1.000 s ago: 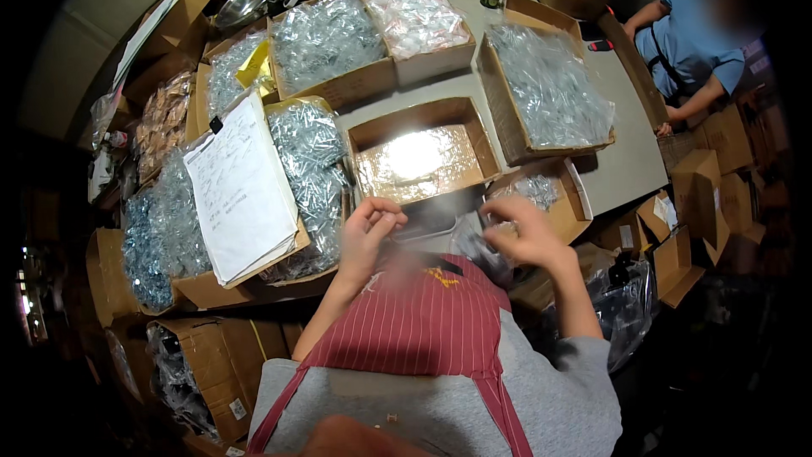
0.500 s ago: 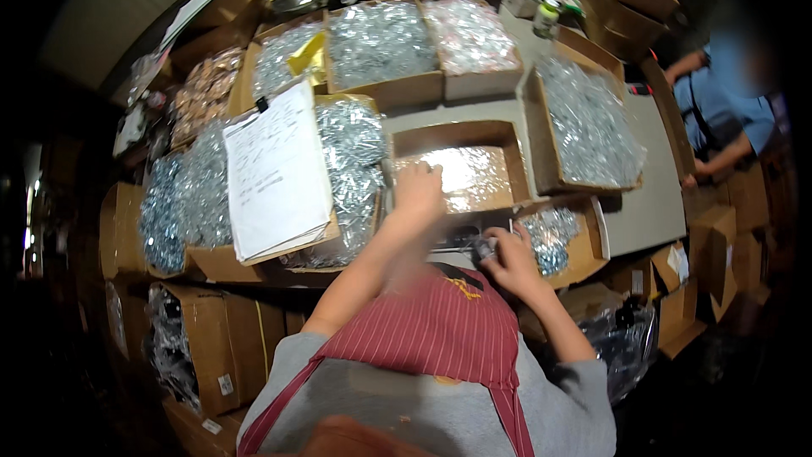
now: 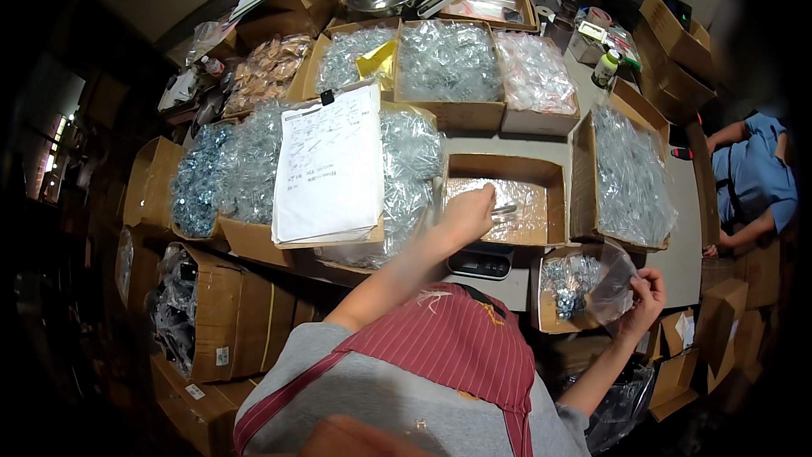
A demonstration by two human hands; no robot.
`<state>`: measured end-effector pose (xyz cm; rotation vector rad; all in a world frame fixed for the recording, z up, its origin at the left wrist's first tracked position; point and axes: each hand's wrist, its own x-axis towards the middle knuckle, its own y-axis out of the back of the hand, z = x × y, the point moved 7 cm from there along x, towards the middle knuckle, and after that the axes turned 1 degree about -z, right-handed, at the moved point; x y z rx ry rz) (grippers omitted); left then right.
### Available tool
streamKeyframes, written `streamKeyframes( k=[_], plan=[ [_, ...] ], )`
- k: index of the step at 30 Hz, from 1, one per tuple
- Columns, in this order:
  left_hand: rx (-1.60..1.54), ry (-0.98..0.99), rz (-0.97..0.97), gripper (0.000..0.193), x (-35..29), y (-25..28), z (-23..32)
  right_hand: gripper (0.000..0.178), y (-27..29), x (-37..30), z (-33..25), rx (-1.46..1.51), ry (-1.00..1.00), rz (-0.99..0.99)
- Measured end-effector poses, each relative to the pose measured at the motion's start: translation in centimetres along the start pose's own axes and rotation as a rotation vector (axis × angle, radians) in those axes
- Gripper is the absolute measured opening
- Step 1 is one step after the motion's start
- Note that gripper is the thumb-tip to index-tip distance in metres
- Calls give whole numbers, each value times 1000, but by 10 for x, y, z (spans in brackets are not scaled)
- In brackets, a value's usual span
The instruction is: The person handles small metallic items, places them into clear plastic bags, and arranges the bags into cardboard boxes. The person also moves boxes and uses a digital scale to weigh items during the process.
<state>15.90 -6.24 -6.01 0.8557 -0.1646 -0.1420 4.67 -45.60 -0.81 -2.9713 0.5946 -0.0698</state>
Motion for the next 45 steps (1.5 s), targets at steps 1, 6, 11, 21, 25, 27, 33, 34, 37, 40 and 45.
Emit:
streamKeyframes(
  k=[1, 6, 11, 21, 25, 27, 33, 34, 37, 40, 45],
  plan=[
    [-109, -33, 69, 16, -1, 3, 6, 16, -5, -3, -5, -80, 4, 24],
    [-643, -37, 41, 19, -15, 12, 41, 24, -96, -25, 16, -96, -113, -129],
    [-942, -2, -117, 20, -38, 4, 66, 26, -183, -57, 44, 198, -316, -396],
    [-920, 46, -103, 13, -52, 2, 39, 13, -126, -26, 3, 24, 95, -98],
    [-918, 56, -140, 13, -62, -7, 28, 22, -74, -29, -14, -260, 235, 33],
    [-922, 63, -192, 13, -63, -6, 38, 26, -70, -37, -16, -504, 287, -30],
    [-1023, 48, -242, 11, -81, -3, 38, 17, -67, -58, 9, -622, 145, -62],
    [-879, 14, -287, 13, -83, -3, 33, 17, -56, -57, 5, -655, 148, 4],
    [-989, 174, -379, 16, -104, -17, 15, 20, -4, -45, -3, -956, 281, 246],
    [-936, 198, -499, 22, -120, -54, -4, 30, 40, -40, 18, -1307, 308, 344],
    [-816, 148, -753, 30, -141, -99, -15, 48, 70, -31, 81, -1313, -163, 177]
  ],
)
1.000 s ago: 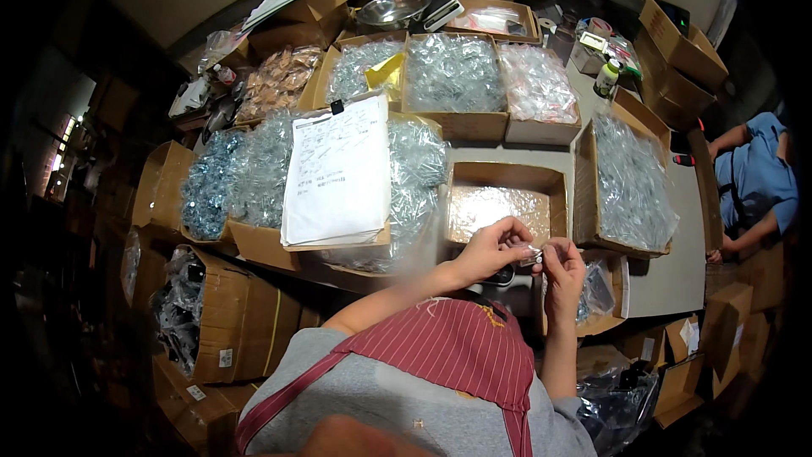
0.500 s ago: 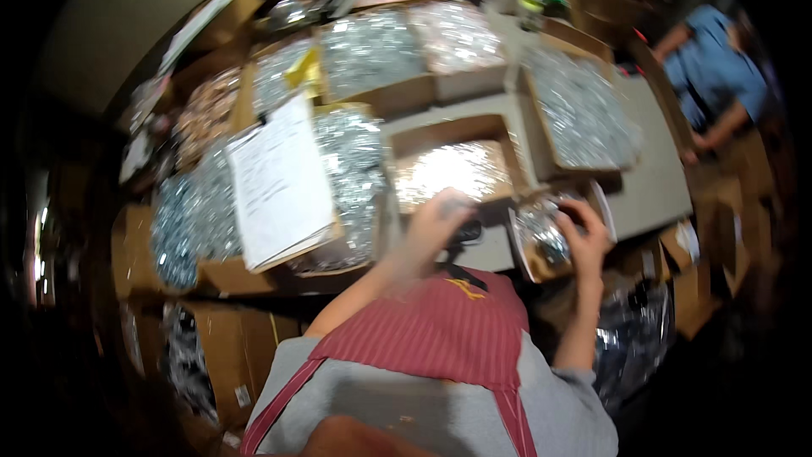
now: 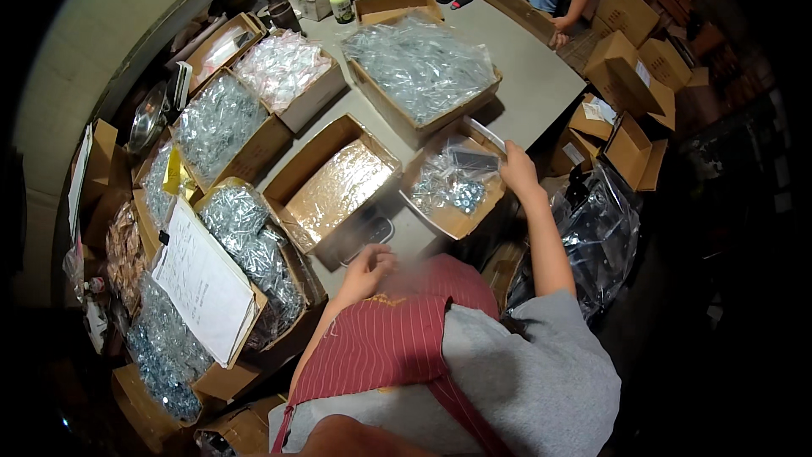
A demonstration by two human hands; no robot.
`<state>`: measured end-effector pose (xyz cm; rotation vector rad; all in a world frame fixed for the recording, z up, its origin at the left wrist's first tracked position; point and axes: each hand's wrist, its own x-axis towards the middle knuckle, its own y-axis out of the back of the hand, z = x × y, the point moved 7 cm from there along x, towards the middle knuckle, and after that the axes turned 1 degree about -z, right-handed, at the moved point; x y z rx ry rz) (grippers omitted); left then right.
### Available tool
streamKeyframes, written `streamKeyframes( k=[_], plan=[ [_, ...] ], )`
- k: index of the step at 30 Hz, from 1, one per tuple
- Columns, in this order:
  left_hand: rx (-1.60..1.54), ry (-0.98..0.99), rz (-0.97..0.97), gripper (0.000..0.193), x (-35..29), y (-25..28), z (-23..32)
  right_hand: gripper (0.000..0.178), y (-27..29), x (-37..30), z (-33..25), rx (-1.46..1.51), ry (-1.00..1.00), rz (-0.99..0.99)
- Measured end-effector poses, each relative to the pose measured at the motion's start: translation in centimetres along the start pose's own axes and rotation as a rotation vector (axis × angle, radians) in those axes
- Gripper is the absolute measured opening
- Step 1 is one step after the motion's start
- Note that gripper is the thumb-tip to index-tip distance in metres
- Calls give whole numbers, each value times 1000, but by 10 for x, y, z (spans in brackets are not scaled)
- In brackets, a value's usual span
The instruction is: The person handles small metallic items, places them into clear plastic bags, and arranges the bags into cardboard boxes. The person also moves boxes and uses a digital scale to weigh items during the process.
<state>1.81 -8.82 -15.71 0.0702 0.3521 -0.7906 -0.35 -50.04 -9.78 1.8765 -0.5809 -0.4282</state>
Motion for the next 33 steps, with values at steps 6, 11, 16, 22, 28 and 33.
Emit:
streamKeyframes(
  k=[6, 11, 16, 22, 28, 33],
  plan=[
    [470, -174, -74, 39, 2, -19, 14, 42, -7, -34, 21, 176, -57, 14],
    [414, -125, -185, 57, 15, -53, 56, 31, -39, -52, 72, 388, -317, -214],
    [447, 25, -136, 66, 58, -71, 12, 38, -64, -60, 94, 866, -452, -254],
    [560, -79, 47, 63, 54, -49, 33, 47, -63, -69, 60, 1097, -518, -390],
    [954, 66, 145, 68, 19, -30, 53, 45, -62, -14, 96, 723, -342, -200],
    [1147, 136, 163, 73, 8, -23, 44, 38, 5, 5, 5, 9, 55, 19]
  ],
)
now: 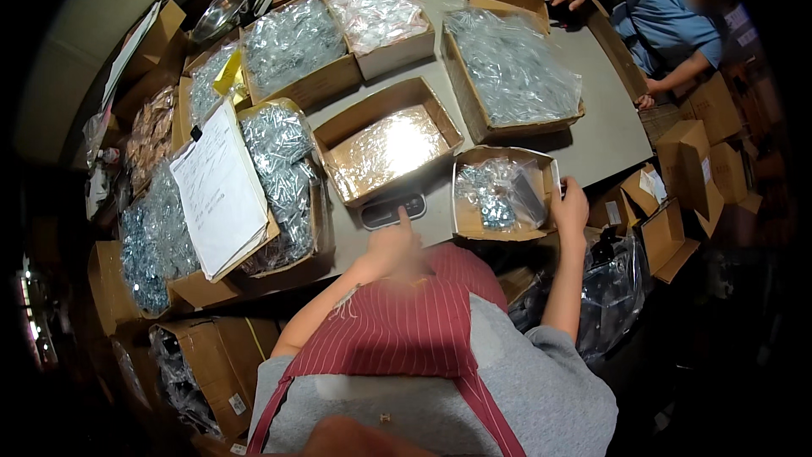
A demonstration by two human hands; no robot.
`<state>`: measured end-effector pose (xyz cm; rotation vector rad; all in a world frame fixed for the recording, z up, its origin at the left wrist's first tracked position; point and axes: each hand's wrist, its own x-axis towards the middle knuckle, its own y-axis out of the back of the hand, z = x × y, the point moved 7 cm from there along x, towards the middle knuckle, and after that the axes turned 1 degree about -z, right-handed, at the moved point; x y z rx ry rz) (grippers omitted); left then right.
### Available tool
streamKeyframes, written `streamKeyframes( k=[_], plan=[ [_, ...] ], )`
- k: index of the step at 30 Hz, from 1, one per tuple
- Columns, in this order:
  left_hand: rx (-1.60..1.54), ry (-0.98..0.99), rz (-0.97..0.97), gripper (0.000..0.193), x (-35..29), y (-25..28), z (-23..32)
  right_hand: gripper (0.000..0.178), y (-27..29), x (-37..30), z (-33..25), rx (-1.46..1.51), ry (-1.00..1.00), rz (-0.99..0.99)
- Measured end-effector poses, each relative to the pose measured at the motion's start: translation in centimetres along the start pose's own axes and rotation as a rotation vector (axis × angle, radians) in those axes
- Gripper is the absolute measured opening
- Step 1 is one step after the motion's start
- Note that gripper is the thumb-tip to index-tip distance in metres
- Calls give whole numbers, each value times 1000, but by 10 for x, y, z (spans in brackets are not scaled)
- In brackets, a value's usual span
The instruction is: The person handles small metallic items, places them into clear plastic bags, and arranges the bags into cardboard boxes. The person also moves boxes and uses a digital scale to weigh items during the process.
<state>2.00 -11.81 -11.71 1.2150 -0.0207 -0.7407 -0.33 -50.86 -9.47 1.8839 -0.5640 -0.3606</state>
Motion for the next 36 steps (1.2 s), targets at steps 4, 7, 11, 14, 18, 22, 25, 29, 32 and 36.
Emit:
streamKeyframes(
  k=[4, 7, 11, 14, 18, 22, 25, 29, 32, 36],
  plan=[
    [54, -13, 66, 71, -1, -1, 5, 19, 40, 8, -96, 396, 272, 133],
    [49, 6, 73, 70, -4, -3, 7, 14, 38, -3, -169, 395, 641, 176],
    [49, 52, 75, 71, -6, -11, 5, 19, 15, -26, -229, 459, 983, 49],
    [28, 88, 65, 73, -9, -3, 7, 29, -3, -36, -245, 482, 992, -12],
    [12, 112, 11, 76, -6, -8, 4, 32, -4, -35, -257, 391, 1030, 40],
    [-100, 199, 11, 71, -5, -13, -3, 45, -15, -21, -258, 371, 966, 15],
    [-265, 259, 76, 68, -12, -19, -16, 50, -28, -16, -252, 406, 929, -42],
    [-322, 305, 79, 66, -19, -16, -23, 46, -44, -22, -244, 377, 928, -80],
    [-322, 291, 134, 64, -21, -14, -26, 36, -44, -27, -242, 343, 971, -62],
    [-711, 484, 389, 54, -37, -13, -49, 25, -35, -33, -246, 358, 967, -32]
  ],
)
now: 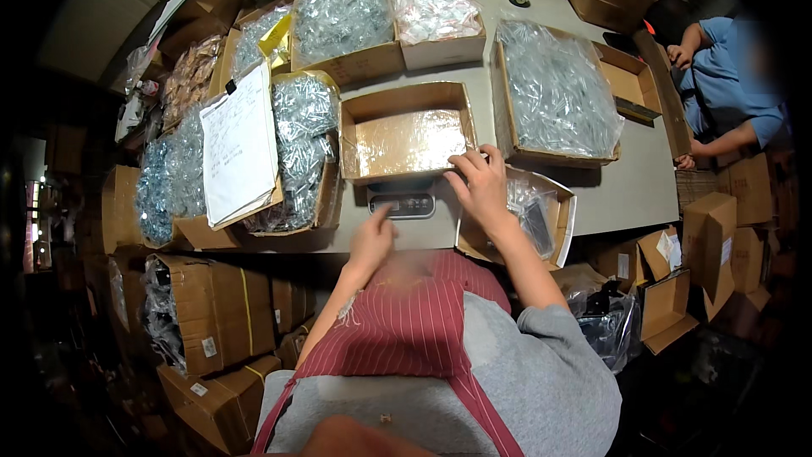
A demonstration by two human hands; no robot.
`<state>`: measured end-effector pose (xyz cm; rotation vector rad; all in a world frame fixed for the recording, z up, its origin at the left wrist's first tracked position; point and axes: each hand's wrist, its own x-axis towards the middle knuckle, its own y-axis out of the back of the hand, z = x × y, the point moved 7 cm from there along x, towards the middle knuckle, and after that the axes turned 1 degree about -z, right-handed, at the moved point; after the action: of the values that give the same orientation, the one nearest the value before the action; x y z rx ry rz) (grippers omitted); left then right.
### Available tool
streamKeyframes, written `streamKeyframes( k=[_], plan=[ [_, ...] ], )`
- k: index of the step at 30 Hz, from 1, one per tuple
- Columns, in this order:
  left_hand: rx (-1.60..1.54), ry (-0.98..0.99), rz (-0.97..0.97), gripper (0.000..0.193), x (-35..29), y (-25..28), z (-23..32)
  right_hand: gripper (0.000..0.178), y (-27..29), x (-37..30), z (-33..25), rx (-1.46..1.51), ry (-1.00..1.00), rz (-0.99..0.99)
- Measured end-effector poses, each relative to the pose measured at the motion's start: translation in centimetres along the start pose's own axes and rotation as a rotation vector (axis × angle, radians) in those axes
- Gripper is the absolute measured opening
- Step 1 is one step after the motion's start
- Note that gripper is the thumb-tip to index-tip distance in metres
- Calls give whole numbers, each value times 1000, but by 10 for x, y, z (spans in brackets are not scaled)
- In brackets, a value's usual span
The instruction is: The person handles small metallic items, places them into clear plastic bags, and arranges the bags into cardboard boxes. The person also moves boxes and uses a digital scale to weigh items during the process.
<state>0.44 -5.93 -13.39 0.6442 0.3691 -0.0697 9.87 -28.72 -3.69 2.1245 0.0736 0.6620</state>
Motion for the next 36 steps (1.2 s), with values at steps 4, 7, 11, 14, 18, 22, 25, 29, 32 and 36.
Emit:
streamKeyframes(
  k=[4, 7, 11, 14, 18, 22, 25, 29, 32, 36],
  plan=[
    [317, -125, 347, 49, 1, 40, 19, 23, 3, -3, 0, 4, -24, 64],
    [416, -159, 289, 64, 13, 29, 4, 22, 1, -2, 2, 47, -28, 89],
    [427, -235, 248, 61, 32, 21, -3, 18, 4, 3, 7, 40, 14, 80],
    [392, -245, 233, 59, 51, 18, 11, 15, 7, 13, 16, 41, 1, 108],
    [392, -283, 309, 58, 64, 15, 21, 14, 5, 27, 25, 27, 11, 135],
    [367, -298, 346, 58, 72, 17, 24, 14, 0, 34, 29, 31, 21, 128],
    [356, -307, 343, 58, 83, 19, 20, 14, -2, 35, 34, 28, 31, 126],
    [406, -275, 305, 61, 101, 17, 15, 14, -1, 35, 38, 31, 19, 127],
    [418, -258, 273, 63, 112, 16, 19, 14, -1, 39, 34, 35, 16, 122],
    [460, -297, 299, 62, 118, 15, 20, 17, -5, 46, 32, 28, 37, 133]
  ],
)
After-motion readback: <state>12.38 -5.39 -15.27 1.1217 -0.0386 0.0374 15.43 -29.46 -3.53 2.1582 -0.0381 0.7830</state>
